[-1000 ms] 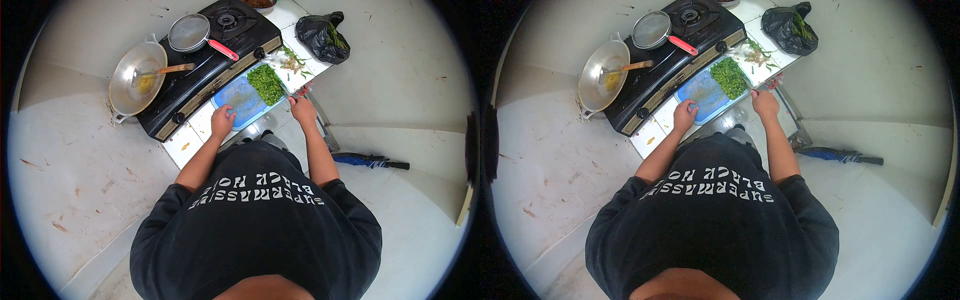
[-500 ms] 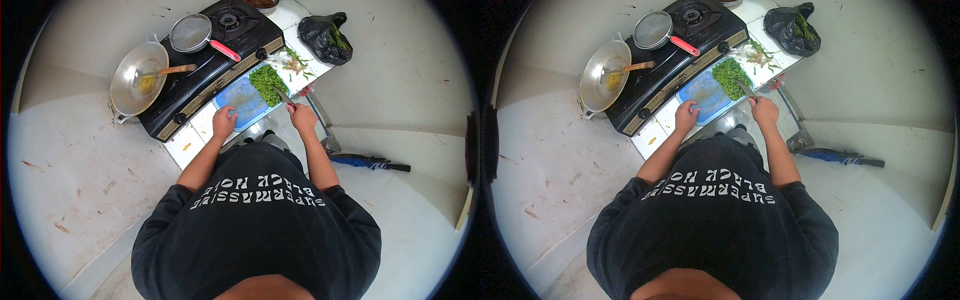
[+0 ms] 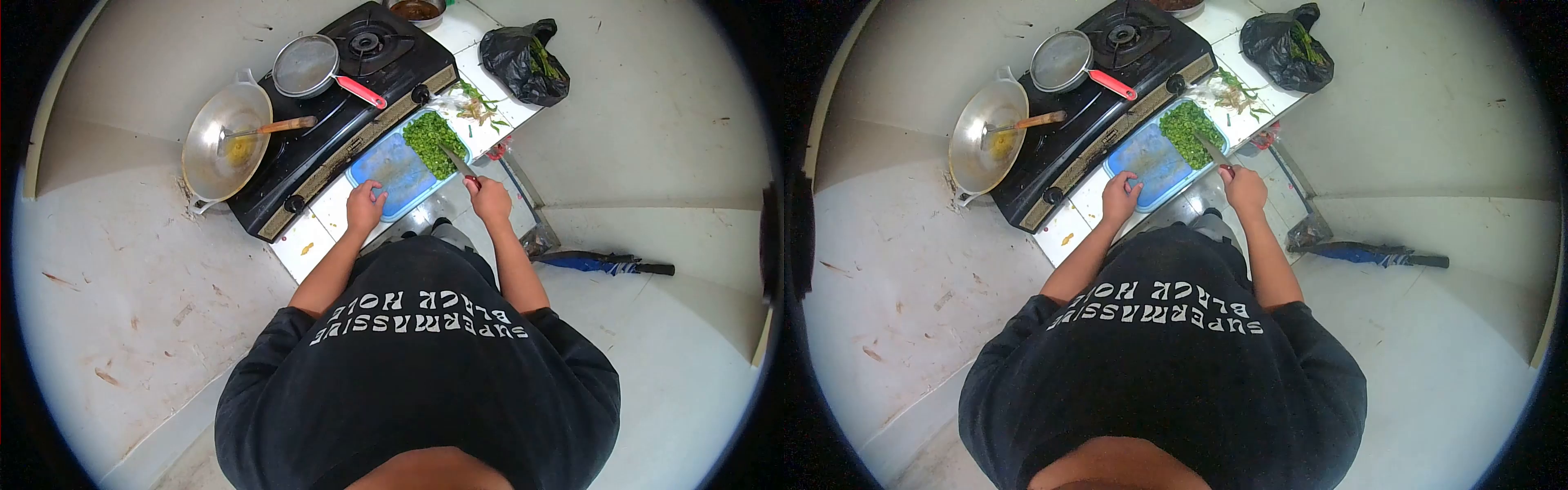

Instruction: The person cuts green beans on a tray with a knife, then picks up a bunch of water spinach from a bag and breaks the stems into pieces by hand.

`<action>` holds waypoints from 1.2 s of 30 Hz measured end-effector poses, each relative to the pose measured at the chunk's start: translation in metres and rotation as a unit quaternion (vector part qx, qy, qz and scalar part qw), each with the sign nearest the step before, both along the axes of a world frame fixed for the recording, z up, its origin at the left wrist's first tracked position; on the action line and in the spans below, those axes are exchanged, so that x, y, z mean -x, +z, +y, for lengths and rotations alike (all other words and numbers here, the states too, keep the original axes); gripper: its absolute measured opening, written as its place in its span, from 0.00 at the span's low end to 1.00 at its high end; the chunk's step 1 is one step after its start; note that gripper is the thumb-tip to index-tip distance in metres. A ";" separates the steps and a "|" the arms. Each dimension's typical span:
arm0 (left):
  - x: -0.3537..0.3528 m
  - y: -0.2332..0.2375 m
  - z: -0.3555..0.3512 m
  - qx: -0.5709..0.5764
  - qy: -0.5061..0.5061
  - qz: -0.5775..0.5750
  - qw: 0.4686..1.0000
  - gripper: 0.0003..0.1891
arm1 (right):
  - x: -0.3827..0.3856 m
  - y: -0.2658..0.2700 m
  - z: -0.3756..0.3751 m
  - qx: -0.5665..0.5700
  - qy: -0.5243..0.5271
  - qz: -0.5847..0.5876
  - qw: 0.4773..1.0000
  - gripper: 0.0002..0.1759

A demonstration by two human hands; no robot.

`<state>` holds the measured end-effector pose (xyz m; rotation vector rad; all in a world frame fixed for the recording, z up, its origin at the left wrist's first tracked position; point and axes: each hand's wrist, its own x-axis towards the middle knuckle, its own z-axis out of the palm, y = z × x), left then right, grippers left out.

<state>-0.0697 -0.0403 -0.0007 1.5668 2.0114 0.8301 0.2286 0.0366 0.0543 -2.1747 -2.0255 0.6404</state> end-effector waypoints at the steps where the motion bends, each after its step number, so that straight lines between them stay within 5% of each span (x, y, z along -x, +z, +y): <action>1: 0.000 0.001 -0.001 -0.001 0.000 0.000 1.000 0.13 | 0.002 0.005 -0.003 -0.008 -0.002 0.004 1.000 0.25; 15: -0.005 -0.001 -0.003 -0.030 0.015 0.012 0.999 0.12 | -0.015 0.001 -0.010 -0.063 0.018 0.111 0.992 0.24; 20: -0.015 0.007 0.000 0.063 0.068 0.016 0.996 0.13 | -0.034 0.005 0.002 -0.086 0.073 0.185 0.976 0.22; 25: -0.059 0.020 -0.005 0.060 0.117 0.082 0.988 0.15 | -0.078 0.010 0.007 -0.064 0.068 0.227 0.969 0.18; 27: -0.083 0.021 -0.007 -0.037 0.090 0.161 0.982 0.16 | -0.100 0.010 0.006 -0.058 0.061 0.232 0.969 0.17; 36: -0.193 0.045 0.036 -0.105 0.005 0.119 0.987 0.19 | -0.195 -0.012 0.010 -0.033 0.021 0.226 0.973 0.18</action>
